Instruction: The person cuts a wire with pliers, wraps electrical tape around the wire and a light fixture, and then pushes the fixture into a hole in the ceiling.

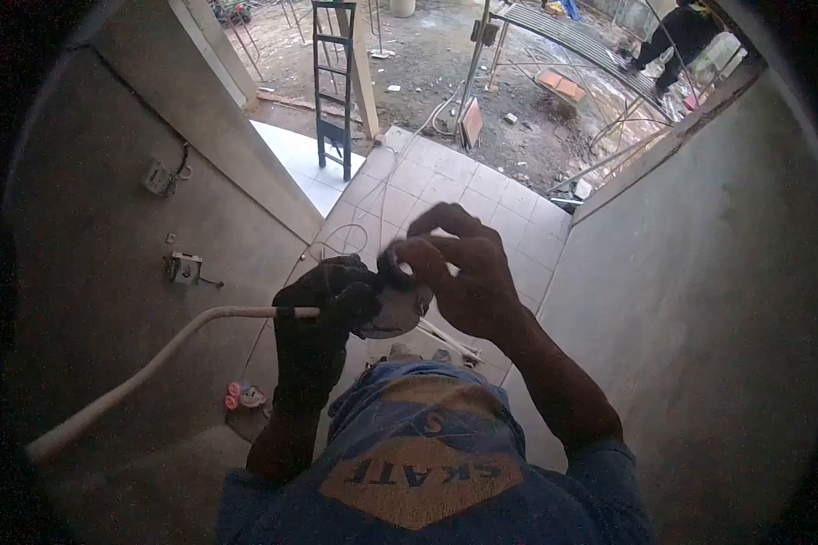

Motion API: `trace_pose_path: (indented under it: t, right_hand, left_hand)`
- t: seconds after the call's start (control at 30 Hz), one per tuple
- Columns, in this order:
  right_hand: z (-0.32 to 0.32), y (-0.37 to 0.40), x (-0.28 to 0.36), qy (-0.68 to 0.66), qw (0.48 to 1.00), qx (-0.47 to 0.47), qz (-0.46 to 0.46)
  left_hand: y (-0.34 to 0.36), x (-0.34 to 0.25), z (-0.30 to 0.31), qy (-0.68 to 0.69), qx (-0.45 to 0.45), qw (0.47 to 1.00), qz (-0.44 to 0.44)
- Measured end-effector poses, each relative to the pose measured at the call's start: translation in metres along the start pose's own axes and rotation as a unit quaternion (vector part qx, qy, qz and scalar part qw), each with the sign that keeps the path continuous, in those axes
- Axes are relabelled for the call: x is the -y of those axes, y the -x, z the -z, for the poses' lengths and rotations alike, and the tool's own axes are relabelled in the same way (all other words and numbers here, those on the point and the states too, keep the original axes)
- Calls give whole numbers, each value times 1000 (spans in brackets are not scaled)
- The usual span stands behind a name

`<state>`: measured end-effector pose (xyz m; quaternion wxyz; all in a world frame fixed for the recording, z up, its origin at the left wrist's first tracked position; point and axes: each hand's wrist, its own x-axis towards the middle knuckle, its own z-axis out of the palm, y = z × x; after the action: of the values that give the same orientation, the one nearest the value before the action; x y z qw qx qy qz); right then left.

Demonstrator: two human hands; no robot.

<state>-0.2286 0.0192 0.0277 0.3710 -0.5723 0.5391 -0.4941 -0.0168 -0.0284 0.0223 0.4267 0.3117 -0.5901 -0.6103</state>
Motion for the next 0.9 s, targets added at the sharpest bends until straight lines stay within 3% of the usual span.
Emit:
trace_pose_path:
  t: [0.07,0.1,0.17,0.2,0.27,0.33,0.4,0.47,0.57,0.63,0.77,0.8,0.87,0.9]
  right_hand:
    - [-10,-15,-1,98,988,-37,111]
    - [-15,-18,1,98,988,-41,111]
    - [-23,-22,7,-110,984,-9,138]
    - [-25,-19,15,-202,975,10,91]
    - [-22,-11,14,-198,974,16,109]
    - [-15,-6,12,-194,972,29,127]
    - [-2,-1,9,-24,979,8,202]
    - [4,5,2,27,984,-7,177]
    - [10,5,-8,118,979,-46,157]
    - [12,3,-7,226,959,-69,159]
    - [3,-4,13,202,965,-95,138]
    - [0,-7,19,47,986,-75,138]
    - [-2,-3,20,-220,970,4,106]
    - [-4,3,17,-220,970,5,107]
  left_hand:
    - [-2,7,-5,-111,21,992,-59]
    - [-4,5,-4,-112,24,992,-60]
    - [-8,0,-1,-211,47,973,-78]
    - [-8,2,-1,-211,49,973,-77]
    - [-6,7,-3,-295,-1,945,-141]
    - [-4,5,-6,-261,-24,956,-132]
    - [-3,5,-6,-226,-44,965,-126]
    - [-2,6,-4,-72,-49,996,-35]
    - [3,1,-5,38,-22,999,8]
    - [-1,5,1,2,4,1000,-15]
    - [1,5,1,-139,58,988,-25]
    - [0,6,-1,-140,56,988,-26]
    - [1,9,-5,-164,-7,986,23]
    - [2,10,-4,-165,-9,986,22]
